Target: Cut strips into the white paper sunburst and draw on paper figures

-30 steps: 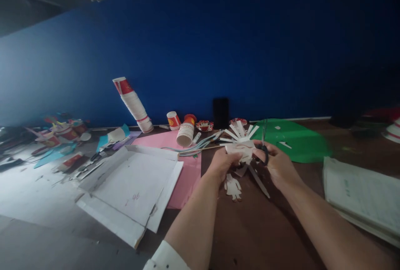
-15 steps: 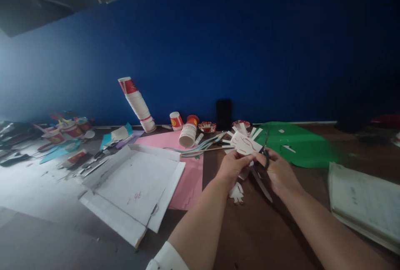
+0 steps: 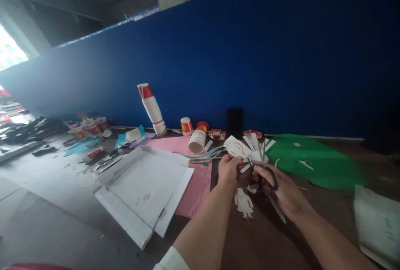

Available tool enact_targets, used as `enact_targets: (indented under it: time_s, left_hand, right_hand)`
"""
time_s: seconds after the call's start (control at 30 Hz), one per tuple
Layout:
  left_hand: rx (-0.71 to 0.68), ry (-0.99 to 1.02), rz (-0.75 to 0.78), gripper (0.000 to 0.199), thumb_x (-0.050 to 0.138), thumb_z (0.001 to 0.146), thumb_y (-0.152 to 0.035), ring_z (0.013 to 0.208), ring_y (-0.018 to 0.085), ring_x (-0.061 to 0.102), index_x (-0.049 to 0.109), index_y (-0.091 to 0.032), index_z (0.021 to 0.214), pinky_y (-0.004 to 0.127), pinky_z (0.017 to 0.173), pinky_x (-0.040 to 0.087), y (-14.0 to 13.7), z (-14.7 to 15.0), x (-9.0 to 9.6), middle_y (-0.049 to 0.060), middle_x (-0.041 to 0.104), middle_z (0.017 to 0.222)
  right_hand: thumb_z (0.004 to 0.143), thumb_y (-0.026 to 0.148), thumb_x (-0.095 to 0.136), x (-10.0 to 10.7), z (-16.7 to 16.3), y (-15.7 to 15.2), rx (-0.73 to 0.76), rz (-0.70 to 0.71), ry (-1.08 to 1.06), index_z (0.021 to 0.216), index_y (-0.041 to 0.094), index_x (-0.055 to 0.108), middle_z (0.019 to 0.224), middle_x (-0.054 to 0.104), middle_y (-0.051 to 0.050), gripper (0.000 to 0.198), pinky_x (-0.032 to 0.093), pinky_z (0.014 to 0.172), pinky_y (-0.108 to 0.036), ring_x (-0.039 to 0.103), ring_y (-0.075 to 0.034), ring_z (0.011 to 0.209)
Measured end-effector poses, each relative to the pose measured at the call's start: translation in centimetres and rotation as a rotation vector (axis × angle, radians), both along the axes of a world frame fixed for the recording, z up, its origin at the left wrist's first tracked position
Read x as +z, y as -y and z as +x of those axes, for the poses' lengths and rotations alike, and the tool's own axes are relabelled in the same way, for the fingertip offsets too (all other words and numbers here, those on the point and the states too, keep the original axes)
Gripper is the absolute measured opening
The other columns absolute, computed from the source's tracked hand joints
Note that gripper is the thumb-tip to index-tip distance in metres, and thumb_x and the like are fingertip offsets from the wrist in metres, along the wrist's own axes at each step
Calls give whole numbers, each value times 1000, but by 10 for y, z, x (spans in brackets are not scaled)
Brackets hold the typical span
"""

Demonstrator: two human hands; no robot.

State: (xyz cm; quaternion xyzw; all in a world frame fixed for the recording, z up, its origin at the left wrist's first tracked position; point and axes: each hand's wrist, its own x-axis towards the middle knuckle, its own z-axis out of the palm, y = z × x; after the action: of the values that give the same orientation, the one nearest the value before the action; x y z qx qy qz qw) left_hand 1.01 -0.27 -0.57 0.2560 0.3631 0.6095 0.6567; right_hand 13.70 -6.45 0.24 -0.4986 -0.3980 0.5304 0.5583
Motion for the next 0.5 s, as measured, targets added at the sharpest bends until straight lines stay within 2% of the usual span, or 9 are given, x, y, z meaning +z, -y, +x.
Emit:
enact_targets:
  time_s: [0.1,0.2,0.37,0.5]
  left_hand:
    - [42,-1,6,30,80,59,-25,55,6,52,53,-16,68,19,57,45,-4,-3,2,-2,58,63]
    - [48,0,26,29,79,60,-22,57,6,53,53,-16,68,17,56,44,-4,-6,5,-1,59,64]
    - [28,23,31,29,80,61,-22,58,7,55,52,-16,66,16,53,42,-1,-6,9,-1,59,62]
    - [-1,-6,21,24,78,63,-20,60,9,59,55,-15,67,17,57,46,0,-4,8,2,62,62]
  right_hand:
    - [73,54,79,6,-2,5,67,-16,93,109,24,76,75,70,-1,47,38,41,-20,61,-17,66]
    - [72,57,79,9,-8,10,126,-75,160,109,23,77,68,67,0,50,30,37,-19,52,-12,54]
    - [67,57,82,13,-14,14,133,-92,127,102,22,80,68,69,-1,49,44,48,-25,59,-16,58]
    - [65,58,83,16,-11,13,137,-96,166,102,23,81,64,67,0,51,45,50,-27,57,-16,57]
